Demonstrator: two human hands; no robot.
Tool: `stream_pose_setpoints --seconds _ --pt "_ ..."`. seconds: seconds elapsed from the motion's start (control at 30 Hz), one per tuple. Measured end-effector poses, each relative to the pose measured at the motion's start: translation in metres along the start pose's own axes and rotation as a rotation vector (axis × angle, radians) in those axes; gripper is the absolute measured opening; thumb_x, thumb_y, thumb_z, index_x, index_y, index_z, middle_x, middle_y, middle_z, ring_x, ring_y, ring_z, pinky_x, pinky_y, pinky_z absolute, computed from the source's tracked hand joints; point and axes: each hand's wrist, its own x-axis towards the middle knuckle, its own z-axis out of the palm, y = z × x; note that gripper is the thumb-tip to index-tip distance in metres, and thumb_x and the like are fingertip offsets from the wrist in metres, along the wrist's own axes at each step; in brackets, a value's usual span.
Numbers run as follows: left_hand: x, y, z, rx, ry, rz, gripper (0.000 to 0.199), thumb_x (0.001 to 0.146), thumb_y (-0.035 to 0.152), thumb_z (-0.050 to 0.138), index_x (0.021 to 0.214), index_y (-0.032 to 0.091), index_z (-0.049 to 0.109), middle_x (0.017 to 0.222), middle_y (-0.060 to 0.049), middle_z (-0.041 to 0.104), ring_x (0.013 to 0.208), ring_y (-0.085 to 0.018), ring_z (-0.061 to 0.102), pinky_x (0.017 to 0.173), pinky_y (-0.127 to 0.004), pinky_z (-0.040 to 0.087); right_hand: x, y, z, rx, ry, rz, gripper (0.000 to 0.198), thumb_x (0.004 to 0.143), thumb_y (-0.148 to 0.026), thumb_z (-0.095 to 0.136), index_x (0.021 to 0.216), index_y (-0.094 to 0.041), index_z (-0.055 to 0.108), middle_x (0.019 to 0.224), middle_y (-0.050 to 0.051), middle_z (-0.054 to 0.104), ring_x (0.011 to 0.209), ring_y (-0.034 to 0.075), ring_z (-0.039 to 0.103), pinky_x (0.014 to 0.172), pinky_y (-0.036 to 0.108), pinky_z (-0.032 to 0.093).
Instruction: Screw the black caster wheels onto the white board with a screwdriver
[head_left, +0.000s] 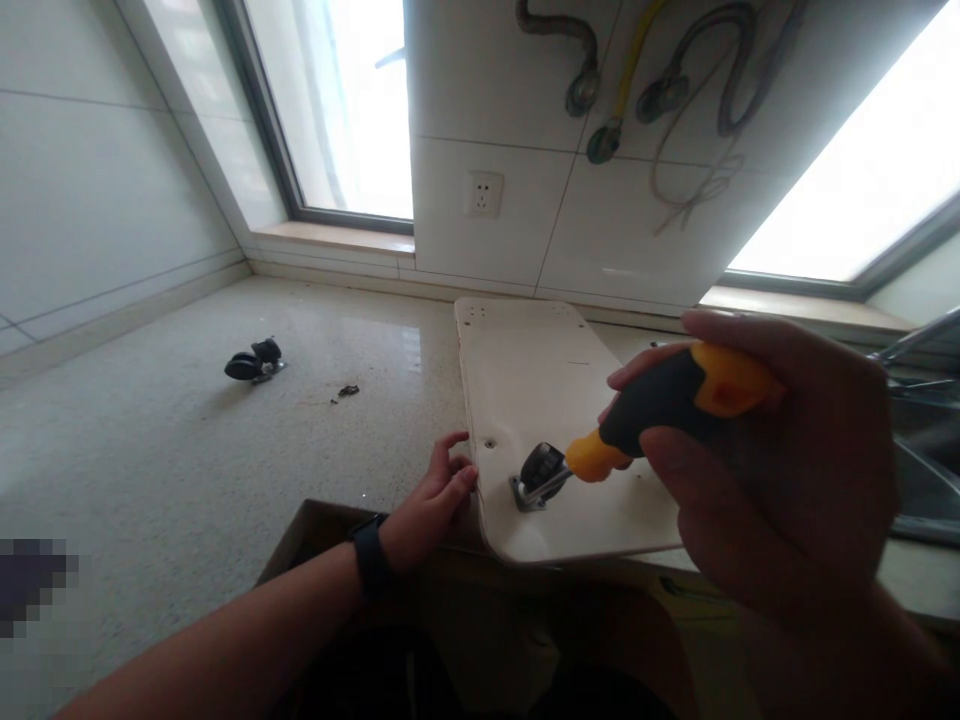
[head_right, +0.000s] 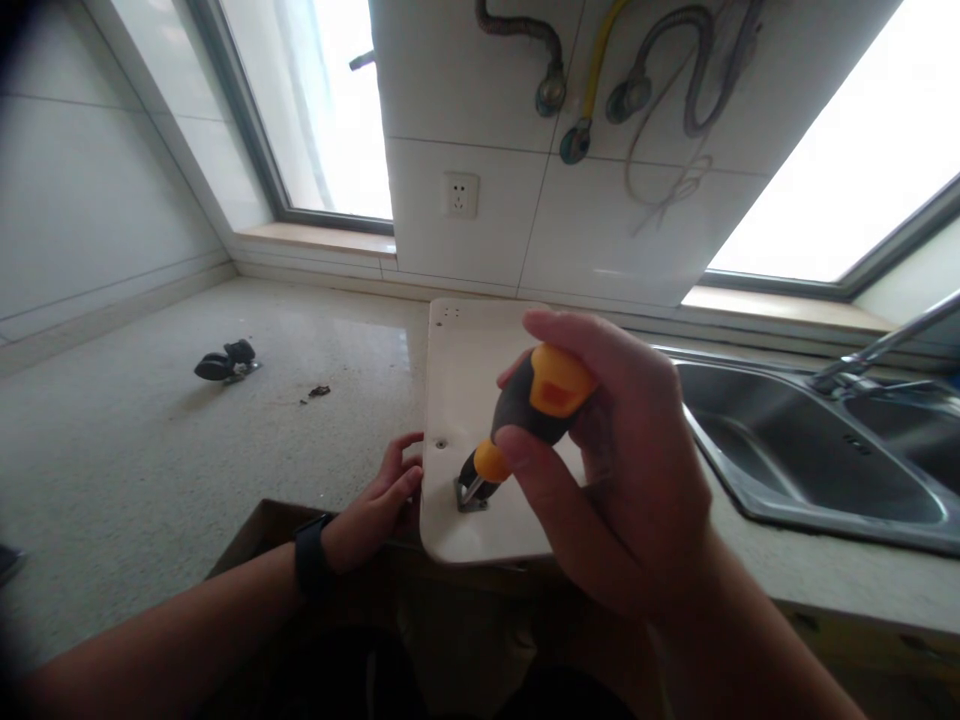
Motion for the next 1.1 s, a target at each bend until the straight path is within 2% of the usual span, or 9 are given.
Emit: stream_pose_setpoints --seconds 0.17,0.43,0.73,0.83,0.93,1.03,1.1 --pt "0.001 -0.001 0.000 0.010 -0.003 0.020 0.067 0.098 0.066 0.057 0.147 0.030 0.029 0.102 0.000 0.055 0.062 -0.009 0.048 0.053 -0.022 0.040 0.000 -0.003 -0.002 -0.028 -0.018 -0.012 0.067 0.087 -0.015 0.067 0.148 -0.041 0.055 0.117 0.007 0.063 0.102 0.031 0.068 0.074 0.045 0.063" --pt "0.000 -0.003 0.000 0.003 0.010 0.012 0.065 0.099 0.065 0.057 0.148 0.032 0.029 0.120 -0.006 0.059 0.067 -0.011 0.056 0.053 -0.022 0.041 -0.001 -0.002 -0.003 0.047 -0.048 -0.015 0.070 0.086 -0.010 0.066 0.147 -0.042 0.056 0.118 0.007 0.063 0.104 0.028 0.067 0.077 0.043 0.064" --pt "0.000 -0.003 0.001 0.029 0.004 0.043 0.068 0.098 0.067 0.057 0.148 0.029 0.032 0.115 -0.006 0.062 0.067 -0.011 0.055 0.057 -0.024 0.042 0.002 0.001 -0.001 -0.017 -0.068 -0.104 0.070 0.084 -0.009 0.072 0.148 -0.034 0.055 0.117 0.007 0.066 0.087 0.021 0.069 0.069 0.036 0.063" --pt "-0.001 -0.002 0.002 0.006 -0.006 0.041 0.068 0.098 0.067 0.058 0.148 0.028 0.032 0.115 -0.007 0.063 0.076 -0.015 0.061 0.062 -0.027 0.046 0.003 0.004 -0.001 -0.089 -0.053 -0.129 0.080 0.081 -0.014 0.079 0.151 -0.037 0.051 0.133 0.007 0.063 0.093 0.022 0.068 0.072 0.036 0.064" --pt "-0.002 -0.001 0.001 -0.024 -0.032 0.029 0.069 0.098 0.064 0.059 0.150 0.028 0.030 0.122 -0.009 0.063 0.089 -0.020 0.066 0.071 -0.032 0.050 0.007 0.001 -0.003 -0.184 -0.098 -0.163 0.088 0.079 -0.018 0.084 0.155 -0.041 0.045 0.143 0.005 0.059 0.103 0.023 0.068 0.083 0.039 0.064" --pt "-0.002 -0.001 -0.005 -0.056 -0.113 0.050 0.077 0.096 0.061 0.066 0.153 0.030 0.025 0.133 -0.013 0.060 0.106 -0.026 0.067 0.086 -0.040 0.052 0.012 -0.006 -0.011 -0.261 -0.226 -0.034 0.072 0.092 -0.021 0.068 0.157 -0.041 0.043 0.145 0.004 0.059 0.120 0.028 0.065 0.103 0.049 0.058" --pt "-0.001 -0.001 -0.011 -0.061 -0.205 0.081 0.089 0.090 0.058 0.075 0.155 0.031 0.021 0.140 -0.014 0.057 0.116 -0.030 0.065 0.097 -0.046 0.050 0.017 -0.012 -0.018 -0.255 -0.291 0.028 0.068 0.097 -0.019 0.057 0.159 -0.040 0.041 0.153 0.004 0.054 0.128 0.029 0.063 0.109 0.052 0.055"
